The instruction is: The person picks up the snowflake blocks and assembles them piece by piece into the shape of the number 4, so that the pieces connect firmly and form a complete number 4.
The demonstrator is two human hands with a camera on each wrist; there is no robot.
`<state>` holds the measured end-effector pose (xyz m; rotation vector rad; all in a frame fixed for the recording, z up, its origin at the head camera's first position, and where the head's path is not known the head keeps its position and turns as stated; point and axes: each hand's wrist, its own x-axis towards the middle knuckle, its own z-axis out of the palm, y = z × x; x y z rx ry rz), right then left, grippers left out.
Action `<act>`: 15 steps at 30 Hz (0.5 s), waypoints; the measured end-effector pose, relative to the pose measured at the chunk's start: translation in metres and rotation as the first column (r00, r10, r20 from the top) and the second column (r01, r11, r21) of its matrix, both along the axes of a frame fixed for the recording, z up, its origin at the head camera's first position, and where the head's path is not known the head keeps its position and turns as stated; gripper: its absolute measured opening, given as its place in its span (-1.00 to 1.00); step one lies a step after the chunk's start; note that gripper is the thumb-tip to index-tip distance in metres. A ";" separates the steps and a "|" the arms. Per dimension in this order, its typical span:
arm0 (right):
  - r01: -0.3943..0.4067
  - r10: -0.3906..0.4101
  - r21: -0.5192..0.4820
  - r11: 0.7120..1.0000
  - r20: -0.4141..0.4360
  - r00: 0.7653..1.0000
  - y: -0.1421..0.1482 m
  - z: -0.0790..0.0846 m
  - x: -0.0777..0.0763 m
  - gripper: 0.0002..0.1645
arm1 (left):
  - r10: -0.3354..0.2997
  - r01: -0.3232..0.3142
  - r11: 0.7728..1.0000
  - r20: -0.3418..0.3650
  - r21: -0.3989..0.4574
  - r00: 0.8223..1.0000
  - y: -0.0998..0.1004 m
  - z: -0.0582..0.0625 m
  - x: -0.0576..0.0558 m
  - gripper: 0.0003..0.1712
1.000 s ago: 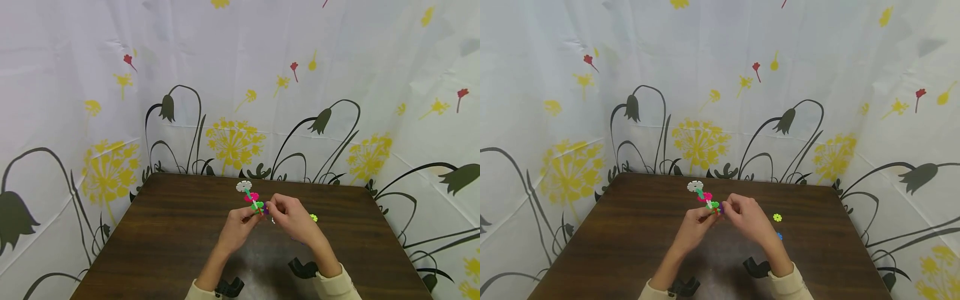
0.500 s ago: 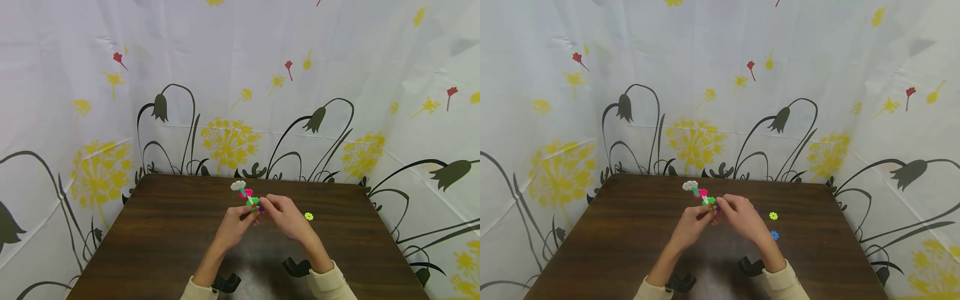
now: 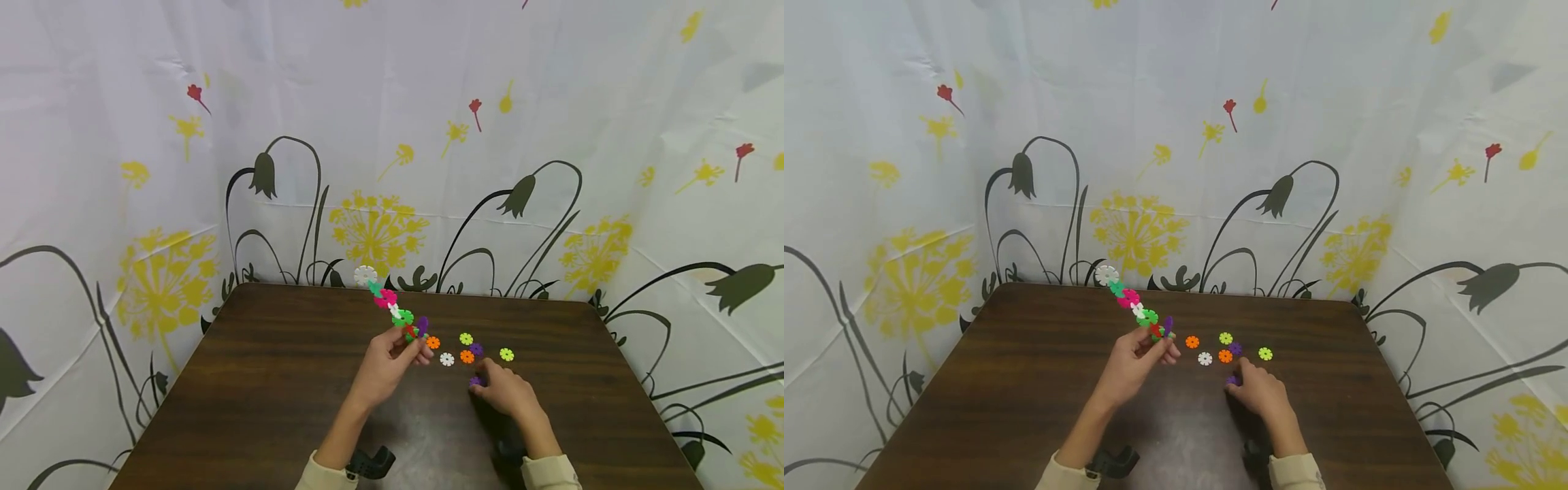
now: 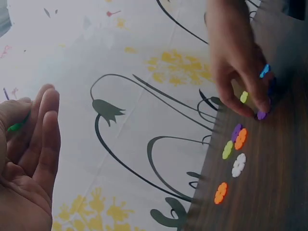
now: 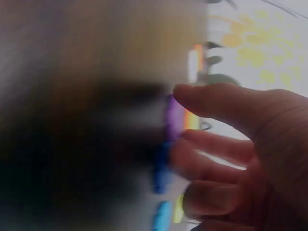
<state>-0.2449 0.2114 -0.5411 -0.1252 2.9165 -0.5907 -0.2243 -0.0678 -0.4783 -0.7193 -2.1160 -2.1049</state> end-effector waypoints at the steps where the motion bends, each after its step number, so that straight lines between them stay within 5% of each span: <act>1: 0.007 -0.007 0.000 1.000 0.007 1.000 0.002 -0.006 0.000 -0.53 | 0.000 0.000 1.000 -0.005 0.001 1.000 0.000 0.000 0.000 -0.81; 8: 0.033 -0.029 -0.139 0.990 0.029 0.999 0.012 -0.019 -0.006 -0.63 | -0.002 0.002 1.000 -0.014 0.012 1.000 0.000 0.000 0.003 -0.67; 15: -0.054 0.071 -0.422 0.905 0.024 0.997 0.018 -0.017 -0.014 -0.76 | -0.040 0.040 0.999 0.005 0.011 0.999 0.000 0.004 0.005 -0.52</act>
